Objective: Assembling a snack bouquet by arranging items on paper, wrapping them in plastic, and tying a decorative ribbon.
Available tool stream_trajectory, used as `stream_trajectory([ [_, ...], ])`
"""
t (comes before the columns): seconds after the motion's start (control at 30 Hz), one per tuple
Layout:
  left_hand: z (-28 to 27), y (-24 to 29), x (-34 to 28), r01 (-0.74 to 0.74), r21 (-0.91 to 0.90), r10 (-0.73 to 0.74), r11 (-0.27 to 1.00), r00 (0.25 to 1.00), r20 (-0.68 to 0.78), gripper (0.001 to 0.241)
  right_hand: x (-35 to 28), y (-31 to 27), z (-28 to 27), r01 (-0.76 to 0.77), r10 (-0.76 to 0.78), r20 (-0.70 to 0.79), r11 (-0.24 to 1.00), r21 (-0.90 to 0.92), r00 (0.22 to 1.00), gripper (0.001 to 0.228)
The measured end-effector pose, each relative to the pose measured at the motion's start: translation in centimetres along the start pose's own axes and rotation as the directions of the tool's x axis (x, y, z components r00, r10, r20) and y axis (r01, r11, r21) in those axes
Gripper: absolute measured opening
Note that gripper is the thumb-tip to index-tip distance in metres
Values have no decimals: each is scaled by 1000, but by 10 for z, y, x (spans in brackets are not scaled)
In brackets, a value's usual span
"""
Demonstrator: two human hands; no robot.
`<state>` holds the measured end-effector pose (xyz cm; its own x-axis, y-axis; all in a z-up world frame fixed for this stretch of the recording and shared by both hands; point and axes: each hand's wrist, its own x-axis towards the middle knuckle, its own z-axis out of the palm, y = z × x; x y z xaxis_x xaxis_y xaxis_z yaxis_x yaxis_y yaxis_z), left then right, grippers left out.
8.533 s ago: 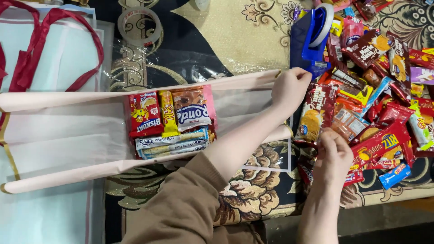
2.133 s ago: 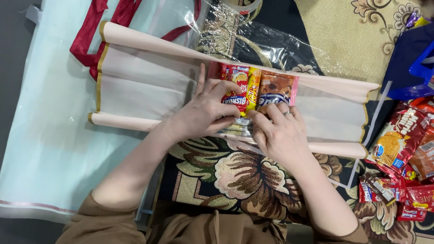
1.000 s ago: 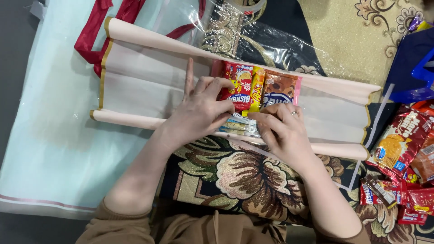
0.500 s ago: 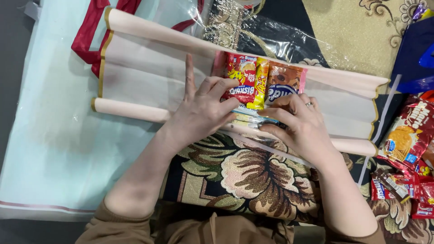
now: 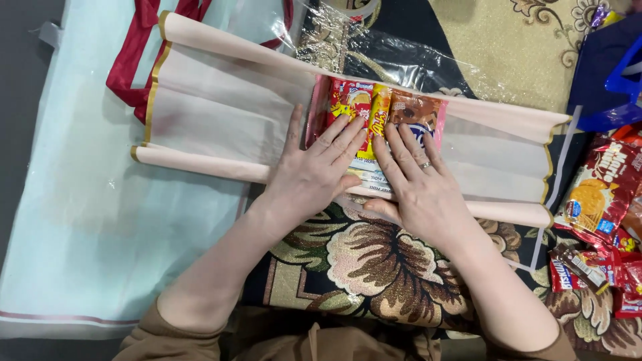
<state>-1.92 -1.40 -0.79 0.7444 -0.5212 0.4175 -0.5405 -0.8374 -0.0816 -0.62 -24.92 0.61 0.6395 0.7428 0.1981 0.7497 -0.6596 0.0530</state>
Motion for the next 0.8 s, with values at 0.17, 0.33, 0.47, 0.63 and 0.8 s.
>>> stream_trajectory([
  [0.17,-4,-4,0,1,-52,-1,999,1000,5,57,-1,-1,-4,14,-14,34,1000,-14,999,99],
  [0.33,-7,-19,2,-14,-349,-4,937,999,-51,39,3,0,-8,7,-6,-13,997,78,1000,96],
  [0.47,-7,-23,1,-35,-347,3,937,996,-90,31,4,-4,-8,-10,12,-31,997,72,999,84],
  [0.63,-9,-26,4,-67,-357,17,932,990,-141,17,3,-5,-6,1,0,-63,1000,6,998,74],
  [0.8,-1,-30,3,-66,-522,-39,850,982,-187,31,5,0,-10,-48,59,-61,986,159,996,72],
])
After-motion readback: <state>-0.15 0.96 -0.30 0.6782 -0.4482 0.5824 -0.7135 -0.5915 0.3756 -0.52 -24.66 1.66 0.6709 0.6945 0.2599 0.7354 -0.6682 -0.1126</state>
